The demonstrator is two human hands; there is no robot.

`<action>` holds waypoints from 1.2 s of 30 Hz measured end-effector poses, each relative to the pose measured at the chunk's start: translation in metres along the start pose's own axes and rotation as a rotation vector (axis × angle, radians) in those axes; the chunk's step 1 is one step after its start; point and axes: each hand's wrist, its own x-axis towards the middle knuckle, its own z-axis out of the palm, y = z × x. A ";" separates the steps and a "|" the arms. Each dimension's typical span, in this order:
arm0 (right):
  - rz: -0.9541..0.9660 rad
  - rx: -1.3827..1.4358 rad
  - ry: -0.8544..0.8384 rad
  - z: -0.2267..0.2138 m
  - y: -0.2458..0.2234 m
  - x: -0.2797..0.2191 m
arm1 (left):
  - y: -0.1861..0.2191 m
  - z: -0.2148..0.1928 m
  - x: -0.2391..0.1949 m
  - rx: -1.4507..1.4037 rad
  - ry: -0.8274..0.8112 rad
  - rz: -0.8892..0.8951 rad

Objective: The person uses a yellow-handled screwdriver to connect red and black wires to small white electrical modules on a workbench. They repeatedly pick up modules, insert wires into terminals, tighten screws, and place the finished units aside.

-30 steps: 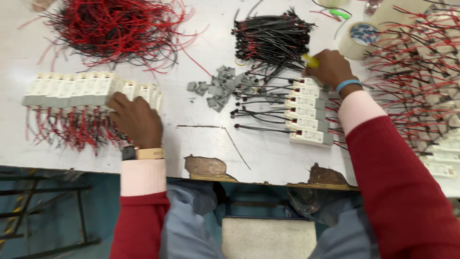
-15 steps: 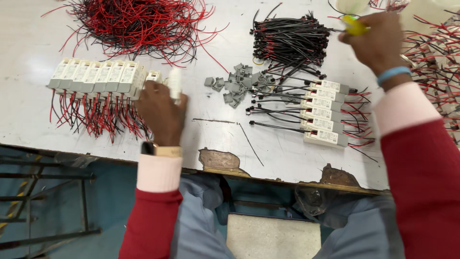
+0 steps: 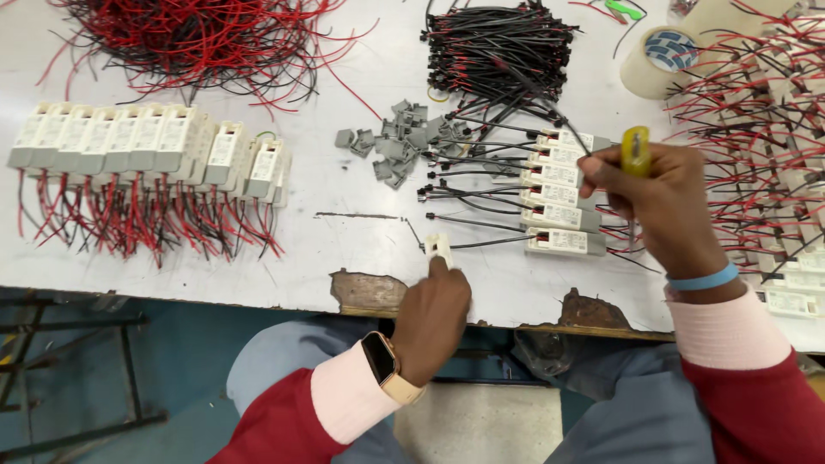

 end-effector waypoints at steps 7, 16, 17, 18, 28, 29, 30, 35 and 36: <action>0.072 0.031 -0.086 -0.001 0.011 -0.003 | -0.025 -0.024 0.018 -0.141 0.040 0.262; -0.016 0.051 -0.046 -0.003 0.001 -0.004 | -0.031 -0.042 0.036 0.152 -0.004 0.450; -0.044 0.043 -0.027 -0.004 0.002 -0.006 | -0.031 -0.044 0.034 0.059 -0.038 0.413; -0.047 0.072 -0.026 -0.006 0.003 -0.008 | -0.032 -0.046 0.032 -0.033 -0.072 0.375; -0.097 0.103 -0.087 0.007 0.001 -0.016 | 0.001 0.018 0.029 -0.029 -0.066 0.258; -0.107 0.095 -0.104 0.009 0.001 -0.017 | 0.000 0.017 0.030 -0.072 0.036 0.285; -0.083 0.088 -0.119 0.011 0.002 -0.017 | 0.000 0.015 0.034 -0.114 0.141 0.309; 0.082 0.055 -0.240 0.026 0.008 -0.028 | -0.027 -0.025 0.050 -0.877 0.337 0.129; 0.096 0.035 -0.284 0.033 0.010 -0.032 | -0.033 -0.033 0.052 -1.083 0.381 0.161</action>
